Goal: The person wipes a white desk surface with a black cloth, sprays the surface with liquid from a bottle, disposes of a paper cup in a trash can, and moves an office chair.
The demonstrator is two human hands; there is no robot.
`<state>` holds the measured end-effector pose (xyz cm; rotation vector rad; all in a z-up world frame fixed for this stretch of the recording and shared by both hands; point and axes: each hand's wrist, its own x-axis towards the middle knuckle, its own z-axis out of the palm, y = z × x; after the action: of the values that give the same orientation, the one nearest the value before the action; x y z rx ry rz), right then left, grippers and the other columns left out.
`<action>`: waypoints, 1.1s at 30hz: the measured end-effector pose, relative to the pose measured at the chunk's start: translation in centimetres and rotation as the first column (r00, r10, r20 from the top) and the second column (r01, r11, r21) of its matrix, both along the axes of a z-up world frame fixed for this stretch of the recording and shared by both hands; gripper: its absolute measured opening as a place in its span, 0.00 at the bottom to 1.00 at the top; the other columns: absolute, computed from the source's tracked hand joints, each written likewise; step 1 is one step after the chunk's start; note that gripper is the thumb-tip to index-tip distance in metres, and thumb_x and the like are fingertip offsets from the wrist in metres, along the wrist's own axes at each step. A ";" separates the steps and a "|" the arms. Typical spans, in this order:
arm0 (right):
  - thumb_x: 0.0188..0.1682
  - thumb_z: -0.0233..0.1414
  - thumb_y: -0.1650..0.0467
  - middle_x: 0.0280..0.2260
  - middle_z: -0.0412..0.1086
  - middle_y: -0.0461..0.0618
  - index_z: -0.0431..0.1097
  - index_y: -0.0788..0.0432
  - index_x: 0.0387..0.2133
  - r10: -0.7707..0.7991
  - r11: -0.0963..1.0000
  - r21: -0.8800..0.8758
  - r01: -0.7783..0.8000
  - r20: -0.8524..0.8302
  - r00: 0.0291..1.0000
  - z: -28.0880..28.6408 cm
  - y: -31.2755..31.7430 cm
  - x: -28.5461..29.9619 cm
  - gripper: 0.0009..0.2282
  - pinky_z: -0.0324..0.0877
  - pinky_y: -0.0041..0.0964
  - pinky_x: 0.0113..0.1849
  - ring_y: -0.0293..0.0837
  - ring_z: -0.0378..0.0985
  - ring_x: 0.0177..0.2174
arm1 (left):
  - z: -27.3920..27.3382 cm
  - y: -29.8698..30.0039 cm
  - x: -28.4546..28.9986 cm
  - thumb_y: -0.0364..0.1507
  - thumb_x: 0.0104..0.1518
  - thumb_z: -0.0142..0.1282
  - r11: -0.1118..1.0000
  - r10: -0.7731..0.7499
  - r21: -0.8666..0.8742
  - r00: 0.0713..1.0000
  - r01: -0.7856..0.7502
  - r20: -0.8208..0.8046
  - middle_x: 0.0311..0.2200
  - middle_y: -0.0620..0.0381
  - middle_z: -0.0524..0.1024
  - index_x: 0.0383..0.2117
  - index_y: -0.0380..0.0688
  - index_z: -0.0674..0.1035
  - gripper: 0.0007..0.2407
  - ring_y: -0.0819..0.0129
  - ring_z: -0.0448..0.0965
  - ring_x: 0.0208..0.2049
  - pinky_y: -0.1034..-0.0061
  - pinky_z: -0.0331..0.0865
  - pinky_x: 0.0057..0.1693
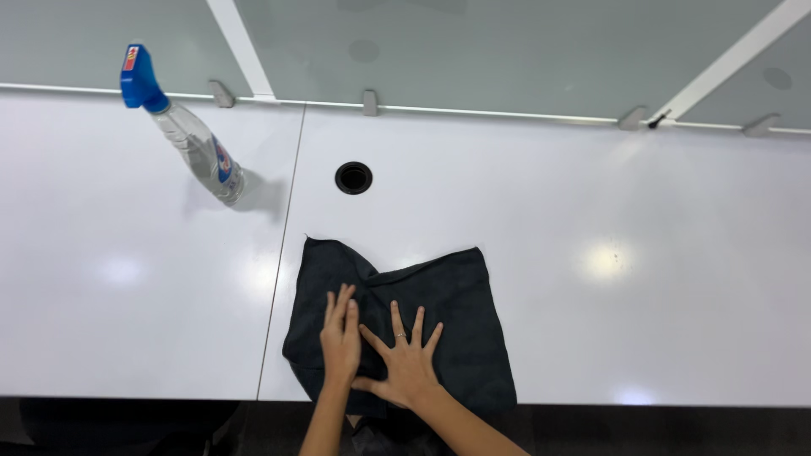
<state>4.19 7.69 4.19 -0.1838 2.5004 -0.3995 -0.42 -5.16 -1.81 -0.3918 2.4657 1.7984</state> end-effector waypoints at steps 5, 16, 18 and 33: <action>0.41 0.49 0.41 0.73 0.28 0.46 0.44 0.28 0.68 -0.075 0.994 0.073 0.083 -0.112 0.991 -2.3 5.3 1.3 0.39 0.26 0.85 0.57 0.69 0.23 0.68 | -0.7 -1.3 0.5 0.40 0.66 0.43 0.929 -0.015 -0.370 0.995 -0.021 -0.094 0.69 0.44 0.57 0.62 0.40 0.70 0.22 0.48 0.40 0.74 0.49 0.27 0.73; 0.37 0.57 0.46 0.75 0.31 0.46 0.49 0.34 0.67 -0.570 0.788 0.115 0.605 -0.237 0.787 -10.1 31.1 3.5 0.41 0.29 0.86 0.55 0.70 0.24 0.68 | -3.4 -5.1 -3.1 0.40 0.61 0.48 0.755 0.100 -0.654 0.980 0.036 0.169 0.71 0.28 0.33 0.68 0.26 0.49 0.35 0.34 0.23 0.71 0.36 0.21 0.67; 0.34 0.59 0.46 0.73 0.39 0.48 0.43 0.42 0.68 -0.630 0.755 0.066 0.653 -0.207 0.749 -9.3 30.4 1.8 0.48 0.27 0.85 0.56 0.72 0.24 0.68 | -3.4 -5.6 -4.0 0.42 0.63 0.46 0.758 0.110 -0.652 0.979 0.028 0.170 0.71 0.29 0.34 0.68 0.26 0.48 0.35 0.34 0.22 0.71 0.35 0.21 0.67; 0.38 0.48 0.40 0.70 0.38 0.52 0.65 0.35 0.60 0.322 0.898 -0.154 -0.412 -0.406 0.855 -5.3 -9.2 -1.2 0.36 0.23 0.92 0.51 0.82 0.27 0.63 | -1.2 -16.4 -8.2 0.42 0.66 0.38 0.832 0.185 -0.547 0.976 -0.093 0.115 0.73 0.34 0.35 0.71 0.34 0.45 0.32 0.31 0.24 0.71 0.30 0.25 0.67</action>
<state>3.01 -1.48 -1.11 -0.9030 2.6890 -0.5388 -8.57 -21.52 -2.97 -0.7357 2.8441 1.0071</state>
